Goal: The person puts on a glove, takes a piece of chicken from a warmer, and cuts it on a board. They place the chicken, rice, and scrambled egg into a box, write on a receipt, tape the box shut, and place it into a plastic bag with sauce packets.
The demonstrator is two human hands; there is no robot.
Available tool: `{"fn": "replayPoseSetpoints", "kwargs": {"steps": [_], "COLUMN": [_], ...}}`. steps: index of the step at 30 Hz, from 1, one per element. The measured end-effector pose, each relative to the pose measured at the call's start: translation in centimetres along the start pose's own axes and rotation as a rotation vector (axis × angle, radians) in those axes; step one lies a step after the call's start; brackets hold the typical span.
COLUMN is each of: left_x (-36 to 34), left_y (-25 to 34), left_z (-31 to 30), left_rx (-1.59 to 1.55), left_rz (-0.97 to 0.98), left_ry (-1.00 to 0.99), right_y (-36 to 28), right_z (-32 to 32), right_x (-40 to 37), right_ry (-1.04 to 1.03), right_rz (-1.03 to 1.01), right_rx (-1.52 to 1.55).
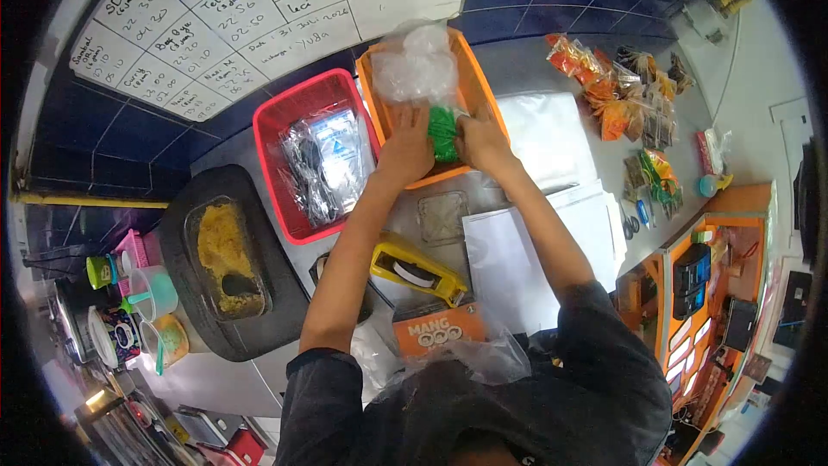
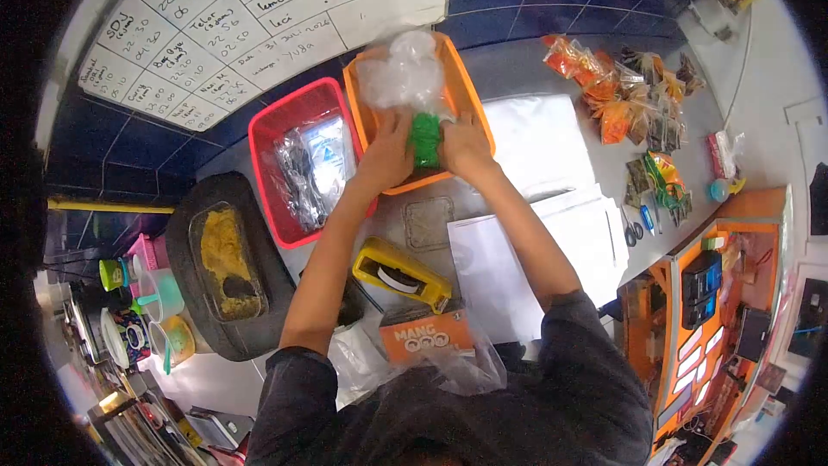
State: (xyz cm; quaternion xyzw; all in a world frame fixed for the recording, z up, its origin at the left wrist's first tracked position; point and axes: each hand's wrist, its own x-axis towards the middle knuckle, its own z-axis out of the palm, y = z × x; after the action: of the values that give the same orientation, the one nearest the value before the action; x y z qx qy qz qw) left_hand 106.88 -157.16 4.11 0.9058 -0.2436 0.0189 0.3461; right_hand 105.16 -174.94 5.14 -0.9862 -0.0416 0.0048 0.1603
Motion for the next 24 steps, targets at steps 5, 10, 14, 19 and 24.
{"fn": "replayPoseSetpoints", "kwargs": {"steps": [5,10,14,19,24], "left_x": [1.3,1.1,1.0,-0.2,-1.0], "left_y": [-0.1,0.3,0.4,1.8,2.7], "left_z": [-0.8,-0.5,-0.3,-1.4,-2.2], "left_rx": [-0.137,-0.402,-0.729,-0.823,-0.817], "left_rz": [-0.034,-0.415,-0.403,-0.557,-0.197], "left_ry": [-0.032,-0.133,-0.178,-0.160,0.024], "right_y": [1.1,2.7,3.2,1.9,2.8], "right_z": [-1.7,-0.7,-0.2,-2.1,-3.2], "right_x": [-0.6,-1.5,-1.9,-1.9,-1.1], "right_ry": [0.042,0.066,0.248,0.192,0.035], "right_rz": [0.057,0.121,-0.066,0.018,0.102], "right_rx": [0.452,0.717,0.782,1.022,1.054]}}
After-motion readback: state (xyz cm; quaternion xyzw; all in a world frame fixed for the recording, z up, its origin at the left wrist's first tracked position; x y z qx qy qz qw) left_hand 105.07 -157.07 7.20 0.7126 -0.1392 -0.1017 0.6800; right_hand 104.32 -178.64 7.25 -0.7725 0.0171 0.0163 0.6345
